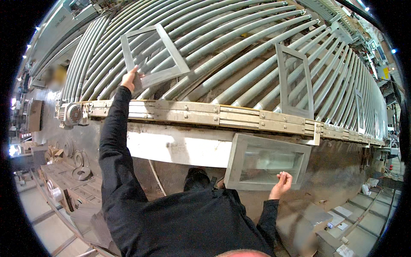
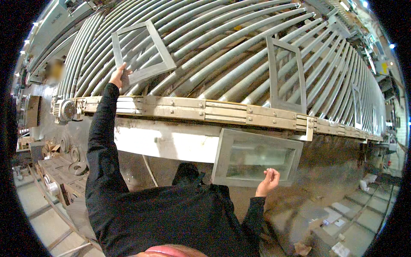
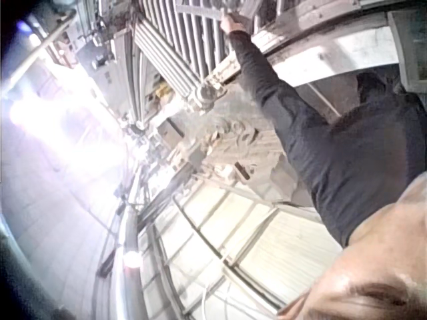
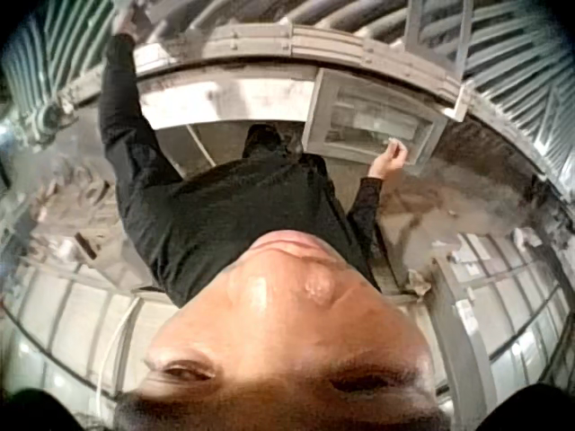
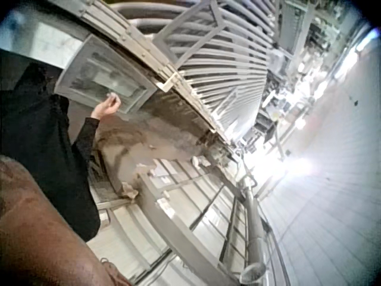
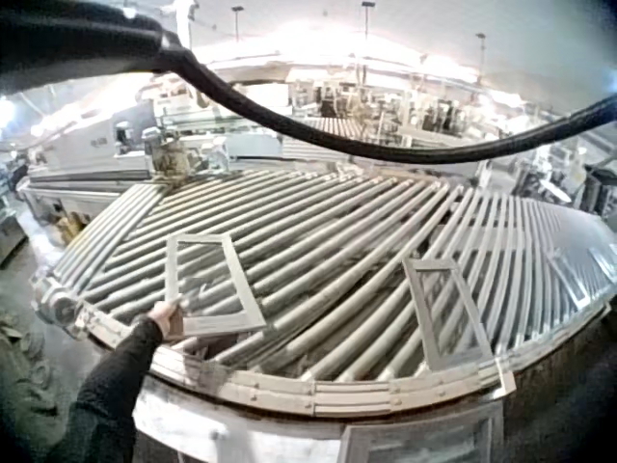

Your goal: The person picks up wooden door frames with glass panes and stacks them one by one onto a factory conveyor system.

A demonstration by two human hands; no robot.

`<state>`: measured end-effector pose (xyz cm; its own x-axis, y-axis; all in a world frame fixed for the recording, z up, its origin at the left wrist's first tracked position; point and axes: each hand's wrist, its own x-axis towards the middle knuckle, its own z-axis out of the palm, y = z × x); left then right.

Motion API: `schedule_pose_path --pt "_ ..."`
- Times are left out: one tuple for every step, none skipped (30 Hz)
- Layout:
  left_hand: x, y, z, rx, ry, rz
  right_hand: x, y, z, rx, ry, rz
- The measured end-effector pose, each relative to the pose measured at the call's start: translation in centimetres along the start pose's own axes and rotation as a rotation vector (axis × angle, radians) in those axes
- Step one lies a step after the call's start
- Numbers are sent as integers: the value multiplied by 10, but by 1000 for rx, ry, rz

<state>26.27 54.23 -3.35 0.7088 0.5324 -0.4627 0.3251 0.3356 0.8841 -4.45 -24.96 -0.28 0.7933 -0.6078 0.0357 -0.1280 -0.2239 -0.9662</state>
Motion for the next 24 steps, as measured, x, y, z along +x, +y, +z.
schedule_pose_path --pt "34 9 -28 3 -6 20 1 -3 3 -32 -7 30" --pt "64 14 -48 11 -20 36 2 -3 7 -46 -2 30" --pt "74 20 -44 66 -25 35 -1 -3 7 -80 27 29" --pt "82 26 -36 124 -38 32 -6 -4 0 -119 63 32" --pt "98 34 -62 151 -52 -35 -4 -1 0 -172 61 48" --pt "108 41 -75 254 -11 -19 -3 2 4 -175 67 46" --pt "111 44 -68 284 -23 -19 -7 2 2 -192 88 45" --pt "113 51 -61 314 -32 -19 -12 1 0 -210 106 45" --pt "120 58 -65 365 -44 -13 -12 3 0 -236 101 49" --pt "130 57 -83 340 -51 -26 -12 -1 7 -261 80 51" --pt "138 51 -99 429 -39 33 -10 -4 12 -285 58 52" --pt "145 48 -114 518 -27 97 -6 -8 20 -302 37 51" --pt "149 47 -132 825 83 165 -1 -10 25 -396 -8 19" --pt "148 45 -143 1129 188 227 3 -9 30 -401 -31 17" --pt "145 43 -155 1434 297 287 8 -7 35 -403 -57 14" --pt "141 33 -144 1477 284 312 7 -9 35 -418 -56 12" --pt "120 24 -88 1646 263 343 -2 -11 26 -462 -46 16" --pt "81 35 -49 1830 280 369 -4 -10 26 -477 -42 7" --pt "71 35 -65 1990 320 436 1 -9 31 -479 -75 -7" --pt "57 34 -63 2050 316 524 2 -8 35 -490 -89 -13" --pt "49 34 -66 2076 308 613 2 -8 39 -555 -103 -13" --pt "41 32 -69 2096 294 707 3 -6 41 -623 -113 -12" --pt "38 33 -73 2086 208 698 1 1 42 -686 -116 -32" --pt "22 32 -59 2017 178 822 -1 9 37 -766 -90 -48"
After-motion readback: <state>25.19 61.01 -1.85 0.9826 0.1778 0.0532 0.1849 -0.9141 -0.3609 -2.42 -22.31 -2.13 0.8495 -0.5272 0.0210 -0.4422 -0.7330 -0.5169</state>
